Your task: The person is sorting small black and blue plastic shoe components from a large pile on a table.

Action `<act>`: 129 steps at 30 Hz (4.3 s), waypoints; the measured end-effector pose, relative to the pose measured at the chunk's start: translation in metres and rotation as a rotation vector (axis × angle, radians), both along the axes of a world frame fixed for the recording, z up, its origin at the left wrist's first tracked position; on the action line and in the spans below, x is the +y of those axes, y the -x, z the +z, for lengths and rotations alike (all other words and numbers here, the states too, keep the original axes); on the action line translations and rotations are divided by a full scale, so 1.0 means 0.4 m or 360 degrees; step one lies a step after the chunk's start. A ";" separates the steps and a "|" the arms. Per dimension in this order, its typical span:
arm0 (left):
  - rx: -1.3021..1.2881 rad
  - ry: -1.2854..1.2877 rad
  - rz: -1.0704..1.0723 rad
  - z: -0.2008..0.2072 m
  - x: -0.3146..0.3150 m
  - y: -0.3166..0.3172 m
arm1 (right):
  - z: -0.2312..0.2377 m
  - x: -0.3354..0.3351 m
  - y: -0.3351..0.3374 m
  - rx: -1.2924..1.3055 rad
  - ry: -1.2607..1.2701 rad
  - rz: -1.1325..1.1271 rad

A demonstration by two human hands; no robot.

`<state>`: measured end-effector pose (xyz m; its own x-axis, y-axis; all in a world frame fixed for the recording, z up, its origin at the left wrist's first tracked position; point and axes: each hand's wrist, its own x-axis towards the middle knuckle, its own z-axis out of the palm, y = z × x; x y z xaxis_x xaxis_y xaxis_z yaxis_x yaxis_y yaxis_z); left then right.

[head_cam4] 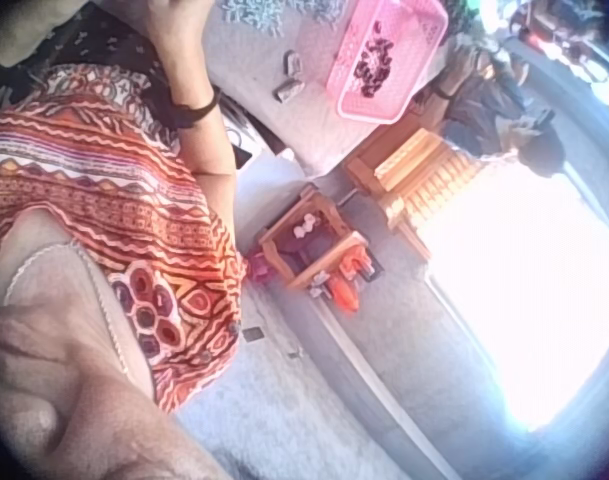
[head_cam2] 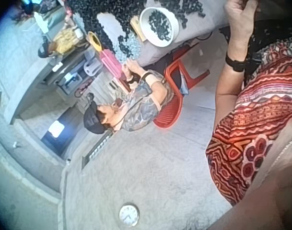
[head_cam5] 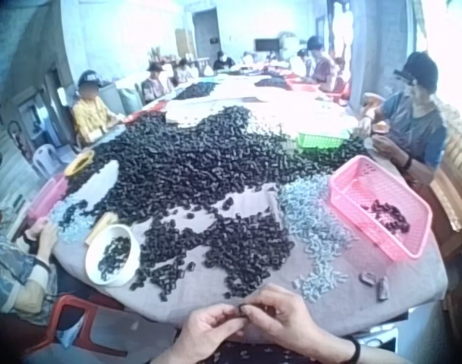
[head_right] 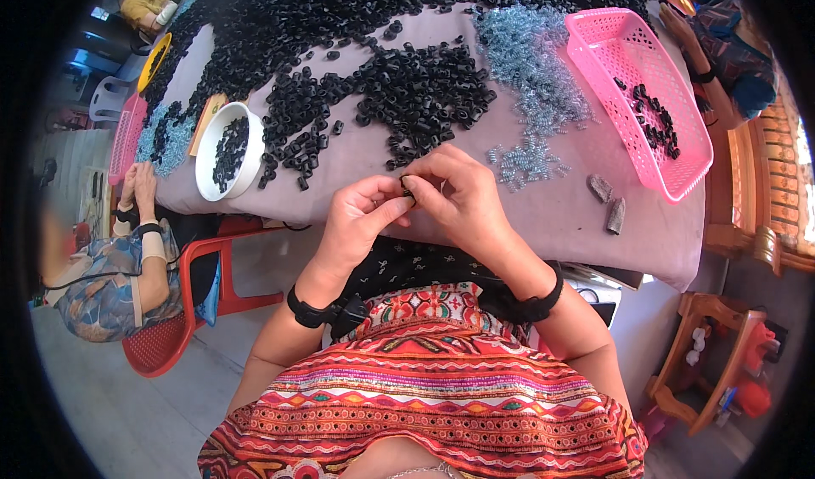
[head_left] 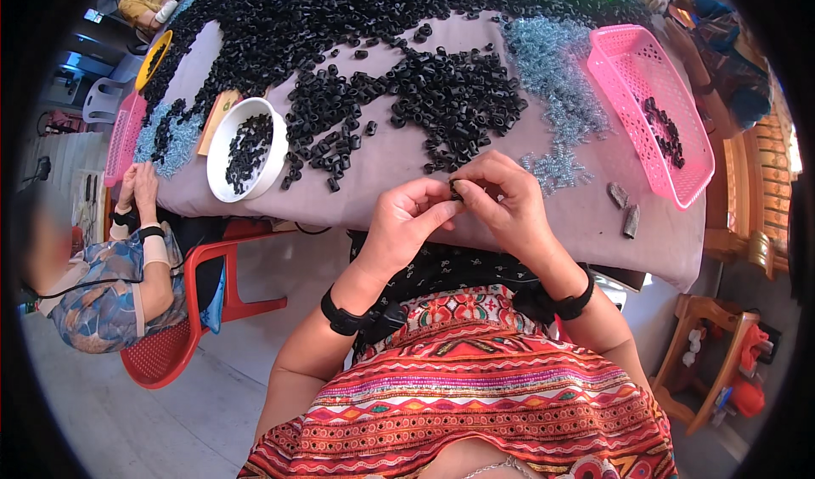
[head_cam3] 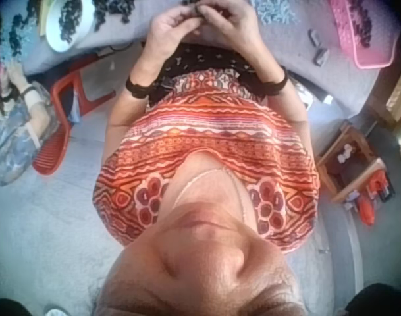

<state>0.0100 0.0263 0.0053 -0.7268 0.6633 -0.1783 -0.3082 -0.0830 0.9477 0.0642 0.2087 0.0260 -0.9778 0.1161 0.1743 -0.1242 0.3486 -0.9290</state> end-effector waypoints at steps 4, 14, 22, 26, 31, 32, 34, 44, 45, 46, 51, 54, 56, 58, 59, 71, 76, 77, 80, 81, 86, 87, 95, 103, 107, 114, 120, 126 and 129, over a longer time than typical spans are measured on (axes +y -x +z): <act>-0.0005 -0.0027 0.0028 -0.002 0.000 -0.001 | 0.004 0.002 -0.001 -0.0017 -0.0008 -0.0025; 0.0078 0.0040 -0.0011 -0.001 -0.005 0.003 | 0.019 0.015 -0.006 0.0176 -0.0359 0.0084; 0.0008 0.0098 0.0006 0.008 0.002 0.005 | 0.073 0.018 -0.009 0.0351 -0.0926 0.0231; 0.0071 0.0124 -0.0035 0.002 0.009 0.009 | 0.042 0.009 -0.007 0.0441 -0.1067 0.0138; 0.0068 0.0079 -0.0065 0.029 0.025 0.006 | 0.022 0.014 -0.006 0.0546 -0.1013 0.0119; -0.0015 0.0054 -0.0085 0.035 0.029 0.007 | 0.021 0.014 -0.006 0.0559 -0.1000 0.0120; -0.0086 0.0004 -0.0070 0.031 0.035 0.009 | 0.019 0.013 -0.004 0.0544 -0.0995 0.0103; 0.0047 0.0001 -0.0044 -0.009 0.035 0.011 | 0.010 -0.010 -0.002 0.0411 -0.1075 0.0042; 0.0046 0.0001 -0.0045 -0.010 0.034 0.012 | 0.009 -0.008 -0.002 0.0410 -0.1074 0.0041; 0.0013 0.0037 -0.0074 -0.009 0.034 0.014 | 0.008 -0.004 0.000 0.0415 -0.1113 0.0057; -0.0112 0.0049 -0.0167 -0.002 0.032 0.004 | 0.006 0.008 -0.002 0.0490 -0.1155 0.0061; -0.0206 0.0057 -0.0247 -0.003 0.027 0.009 | -0.016 0.016 -0.007 0.0519 -0.1186 0.0072; -0.0281 0.0084 -0.0360 0.002 0.027 0.013 | -0.030 0.021 -0.015 0.0576 -0.1242 0.0127; -0.0284 0.0121 -0.0376 0.011 0.034 0.008 | -0.027 0.025 -0.025 0.0535 -0.1187 0.0123; -0.0286 0.0158 -0.0392 0.013 0.038 0.005 | -0.024 0.030 -0.028 0.0495 -0.1132 0.0119; 0.1279 0.0996 0.0224 0.024 0.027 0.071 | 0.156 0.515 -0.034 0.0043 -0.1147 -0.1242; 0.1408 0.1004 0.0197 0.004 0.038 0.068 | 0.153 0.483 -0.039 -0.0038 -0.1336 -0.1318; 0.1414 0.0961 0.0205 0.001 0.039 0.069 | 0.130 0.432 -0.039 -0.0049 -0.1179 -0.1124; 0.1361 0.0997 0.0180 0.007 0.037 0.070 | 0.065 0.307 -0.032 -0.0013 -0.1124 -0.0483; 0.1358 0.1007 0.0184 0.007 0.033 0.070 | 0.056 0.268 -0.026 -0.0051 -0.1111 -0.0411; 0.1445 0.0916 0.0144 0.000 0.016 0.068 | 0.019 0.209 0.009 -0.0128 -0.1456 -0.0189; 0.1442 0.0920 0.0149 0.002 0.015 0.067 | 0.014 0.208 0.015 -0.0125 -0.1456 -0.0183; 0.1007 0.0694 0.0361 -0.020 0.003 0.087 | 0.025 0.177 0.025 -0.0105 -0.1403 -0.0348; 0.1681 0.0866 0.0100 0.037 0.060 0.065 | 0.053 0.158 -0.026 -0.0089 -0.0756 -0.0222; 0.1861 0.0998 -0.0001 0.033 0.090 0.064 | 0.044 0.137 -0.044 -0.0027 -0.0625 -0.0144; 0.1974 0.0996 -0.0048 0.028 0.105 0.078 | 0.013 0.127 -0.047 -0.0094 -0.0563 -0.0086; 0.1654 0.0946 0.0257 0.045 0.061 0.103 | 0.015 0.119 -0.048 -0.0035 -0.0622 -0.0089; 0.1605 0.1054 0.0473 0.021 0.036 0.230 | 0.000 0.111 -0.050 -0.0077 -0.0618 -0.0104; 0.1476 0.1196 0.0281 0.028 0.056 0.233 | -0.019 0.103 -0.050 -0.0051 -0.0662 -0.0139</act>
